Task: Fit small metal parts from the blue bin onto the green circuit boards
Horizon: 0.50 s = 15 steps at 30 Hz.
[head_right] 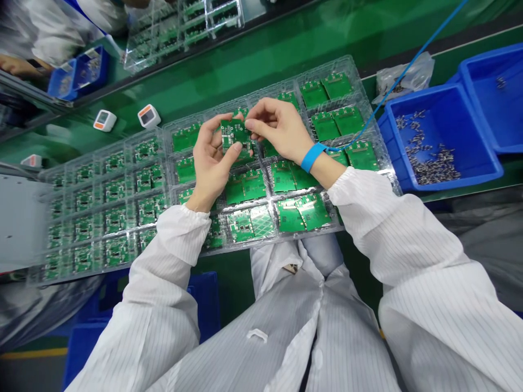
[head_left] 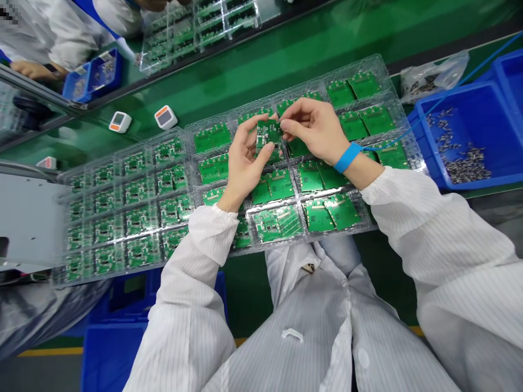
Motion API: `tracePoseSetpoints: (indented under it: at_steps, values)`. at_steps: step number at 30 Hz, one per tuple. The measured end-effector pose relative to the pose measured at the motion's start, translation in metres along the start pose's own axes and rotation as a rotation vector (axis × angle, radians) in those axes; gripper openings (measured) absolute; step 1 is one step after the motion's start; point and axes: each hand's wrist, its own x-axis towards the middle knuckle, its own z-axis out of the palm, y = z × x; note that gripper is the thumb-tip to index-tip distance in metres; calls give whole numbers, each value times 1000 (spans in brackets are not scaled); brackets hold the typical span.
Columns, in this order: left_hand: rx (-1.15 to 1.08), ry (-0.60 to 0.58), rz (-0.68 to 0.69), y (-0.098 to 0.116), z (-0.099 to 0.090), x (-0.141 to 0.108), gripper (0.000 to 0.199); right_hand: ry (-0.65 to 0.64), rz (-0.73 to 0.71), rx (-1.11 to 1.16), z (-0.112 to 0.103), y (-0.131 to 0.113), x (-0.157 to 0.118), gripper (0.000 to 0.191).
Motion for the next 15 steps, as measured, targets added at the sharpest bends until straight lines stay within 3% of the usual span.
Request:
tracePoseSetpoints:
  at_steps: [5, 10, 15]
  values:
    - [-20, -4, -8, -3, 1, 1, 68, 11, 25, -84, -1, 2, 1, 51]
    - [-50, 81, 26, -5, -2, 1, 68, -23, 79, -129, 7, 4, 5, 46]
    - [-36, 129, -116, 1, -4, -1, 70, -18, 49, -119, 11, -2, 10, 39]
